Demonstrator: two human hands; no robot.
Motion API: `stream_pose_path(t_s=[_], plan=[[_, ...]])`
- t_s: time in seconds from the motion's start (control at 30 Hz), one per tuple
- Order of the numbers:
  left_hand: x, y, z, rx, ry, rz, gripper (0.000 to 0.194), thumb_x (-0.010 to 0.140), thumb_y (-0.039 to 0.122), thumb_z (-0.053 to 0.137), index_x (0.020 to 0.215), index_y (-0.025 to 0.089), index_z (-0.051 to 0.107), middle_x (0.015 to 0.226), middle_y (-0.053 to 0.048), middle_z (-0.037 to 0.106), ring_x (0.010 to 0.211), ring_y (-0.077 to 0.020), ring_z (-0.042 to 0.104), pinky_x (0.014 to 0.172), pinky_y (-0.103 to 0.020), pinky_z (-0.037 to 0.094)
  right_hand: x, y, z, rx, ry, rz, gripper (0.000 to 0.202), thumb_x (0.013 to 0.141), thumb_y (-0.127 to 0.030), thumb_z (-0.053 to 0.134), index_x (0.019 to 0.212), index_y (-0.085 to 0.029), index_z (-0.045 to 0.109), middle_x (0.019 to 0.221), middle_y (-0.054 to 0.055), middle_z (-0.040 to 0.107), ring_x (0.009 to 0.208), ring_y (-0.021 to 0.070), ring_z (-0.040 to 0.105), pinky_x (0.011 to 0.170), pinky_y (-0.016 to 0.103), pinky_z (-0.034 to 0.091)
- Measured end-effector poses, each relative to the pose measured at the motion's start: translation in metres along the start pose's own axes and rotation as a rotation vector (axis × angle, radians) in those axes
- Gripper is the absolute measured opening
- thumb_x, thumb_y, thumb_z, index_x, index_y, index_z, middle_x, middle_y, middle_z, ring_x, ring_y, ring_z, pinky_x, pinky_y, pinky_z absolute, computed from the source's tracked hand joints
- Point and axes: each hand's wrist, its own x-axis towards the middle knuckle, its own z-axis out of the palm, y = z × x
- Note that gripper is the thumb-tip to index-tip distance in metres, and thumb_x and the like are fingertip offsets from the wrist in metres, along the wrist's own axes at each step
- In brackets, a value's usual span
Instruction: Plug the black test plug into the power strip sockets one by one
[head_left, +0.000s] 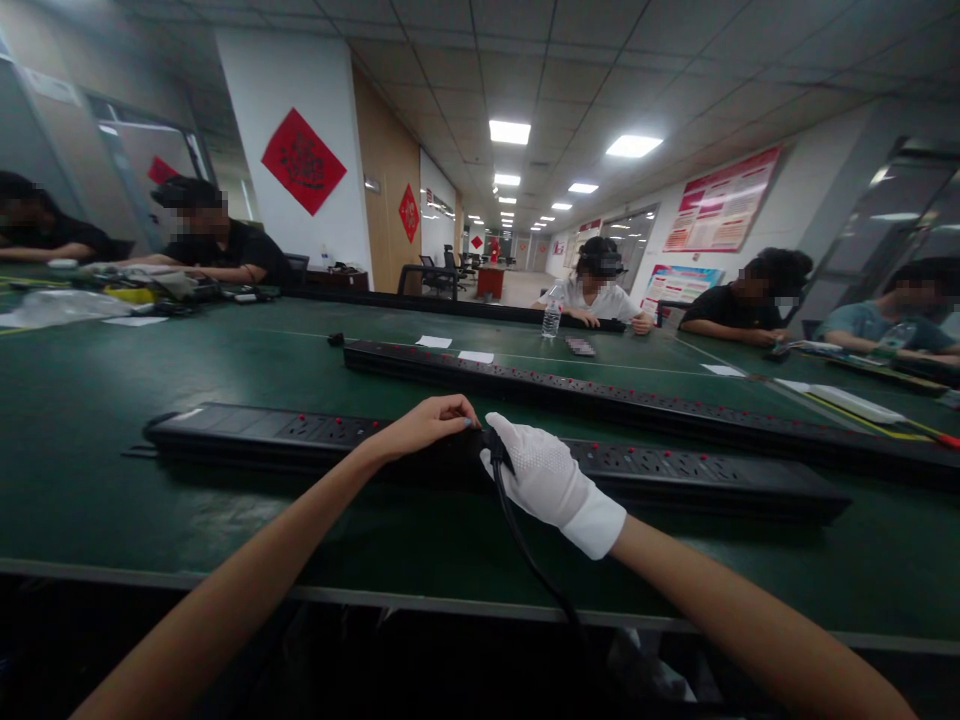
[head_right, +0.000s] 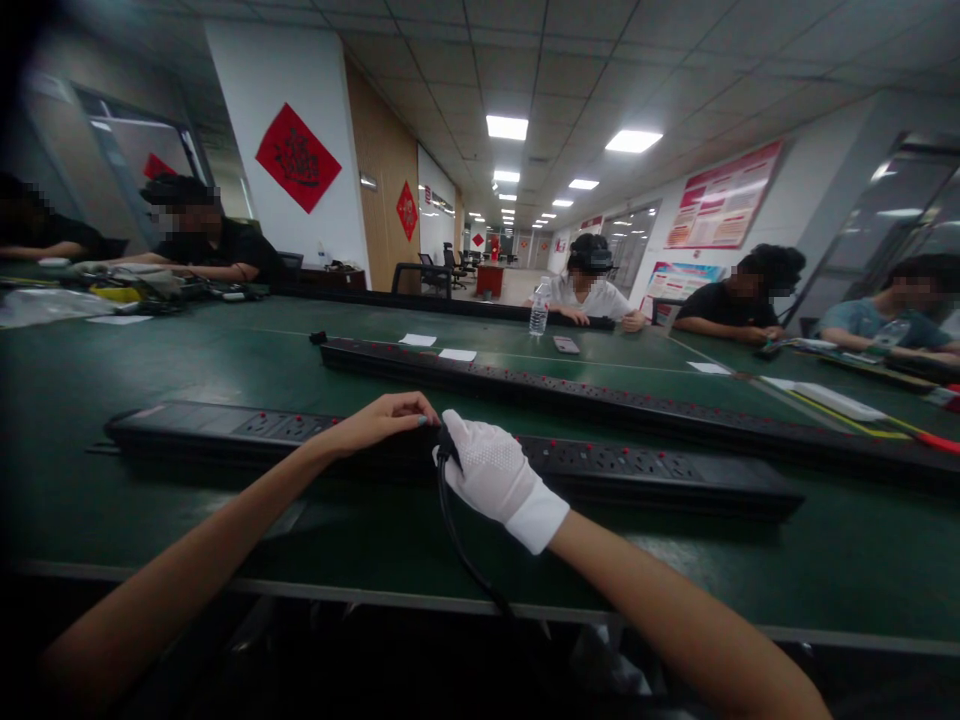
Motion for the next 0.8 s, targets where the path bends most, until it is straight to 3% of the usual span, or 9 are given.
stream_pose_path(t_s=[0.6,0.8], plan=[[-0.0021,0.0077,-0.0001,0.075,-0.013,0.007,0.010,0.072,0.021,0.044,0.073,0.015,0.051,0.085,-0.003,0.059,0.091,-0.0201,0.053,0.084,-0.034,0.039,0.0004,0.0003,0.0025,-0.020,0.011,0.000,0.044,0.086,-0.031,0.044,0.126,-0.013,0.041,0.105,0.013,0.061,0.091,0.0203,0.059,0.079,0.032,0.046],[-0.0018,0.0075,-0.0008,0.069,-0.022,0.034,0.010,0.072,0.020,0.041,0.070,0.016,0.050,0.091,-0.004,0.060,0.092,-0.0197,0.053,0.085,-0.034,0.038,0.0000,0.0003,0.0007,0.010,-0.005,-0.007,0.044,0.088,-0.031,0.042,0.127,-0.013,0.040,0.104,0.012,0.061,0.092,0.0197,0.059,0.082,0.033,0.045]])
